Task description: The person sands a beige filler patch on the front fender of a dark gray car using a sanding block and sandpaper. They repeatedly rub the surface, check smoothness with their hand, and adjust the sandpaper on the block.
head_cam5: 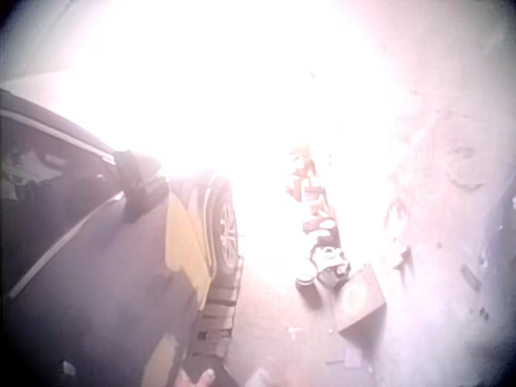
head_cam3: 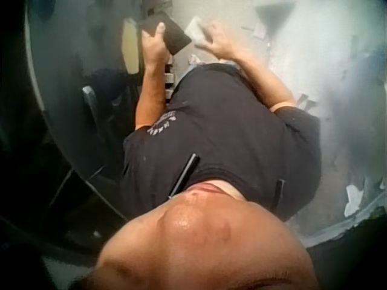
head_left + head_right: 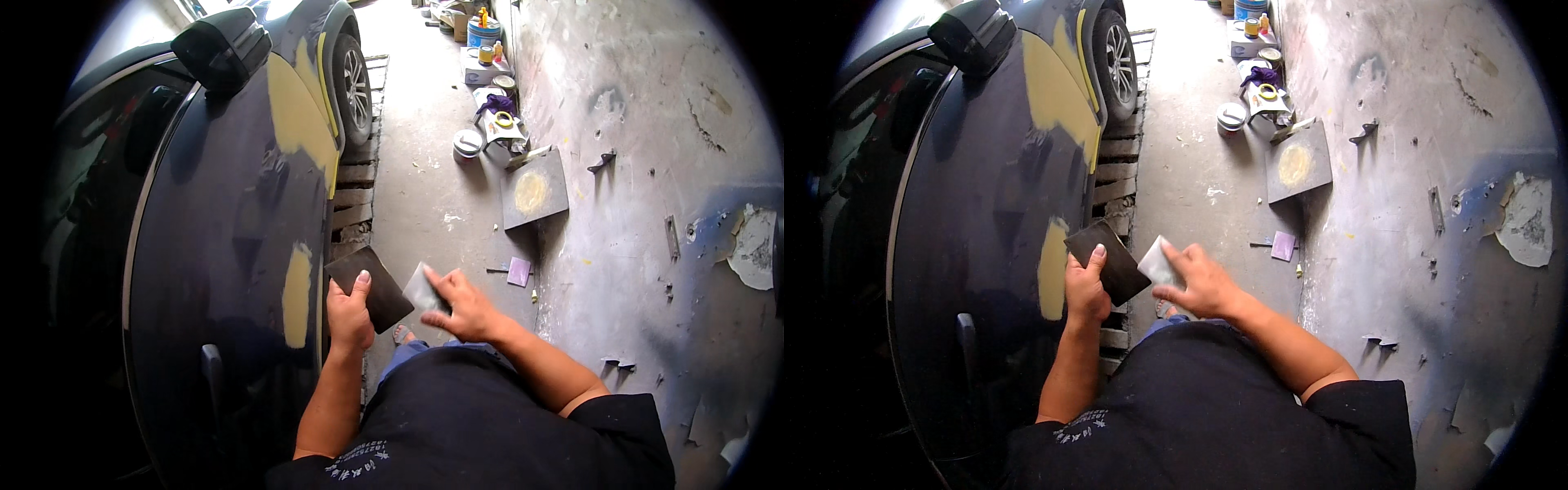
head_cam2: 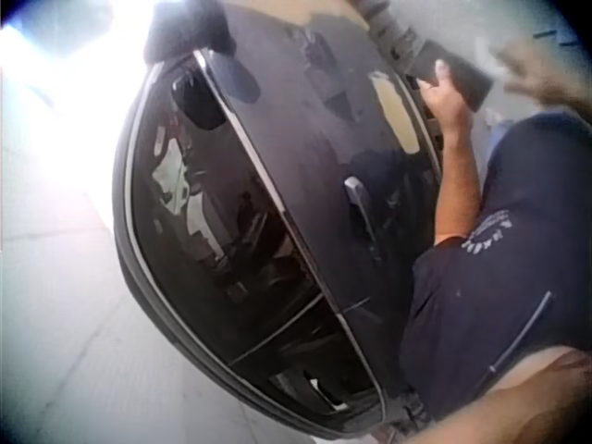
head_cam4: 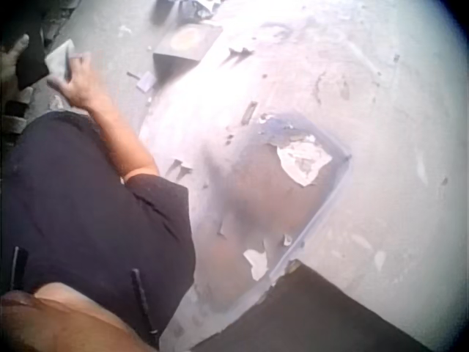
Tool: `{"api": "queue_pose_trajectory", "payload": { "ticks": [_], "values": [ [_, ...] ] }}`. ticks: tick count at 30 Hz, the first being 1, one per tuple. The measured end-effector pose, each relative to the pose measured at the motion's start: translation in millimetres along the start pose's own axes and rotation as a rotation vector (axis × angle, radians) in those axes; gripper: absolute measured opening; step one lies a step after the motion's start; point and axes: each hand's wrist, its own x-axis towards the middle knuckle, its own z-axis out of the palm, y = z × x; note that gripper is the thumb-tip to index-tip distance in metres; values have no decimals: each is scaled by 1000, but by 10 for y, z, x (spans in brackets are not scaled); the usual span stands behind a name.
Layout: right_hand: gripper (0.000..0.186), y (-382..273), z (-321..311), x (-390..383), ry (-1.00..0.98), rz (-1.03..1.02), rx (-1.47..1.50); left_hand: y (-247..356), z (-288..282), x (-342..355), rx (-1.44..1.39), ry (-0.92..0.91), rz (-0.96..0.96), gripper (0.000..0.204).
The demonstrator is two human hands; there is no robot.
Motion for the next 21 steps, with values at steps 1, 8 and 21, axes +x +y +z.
{"api": "queue_pose_trajectory", "payload": {
  "ticks": [1,8,21],
  "values": [
    [87,-20,55,-33,11,17,-89,-25,0,-5,115,-34,36,20],
    [80,-23,-484,492,490,76,-40,-146,-6,-72,315,-215,8,23],
    [63,130,-156,197,359,-37,91,-247,-246,197,314,-237,-190,37]
  ]
}}
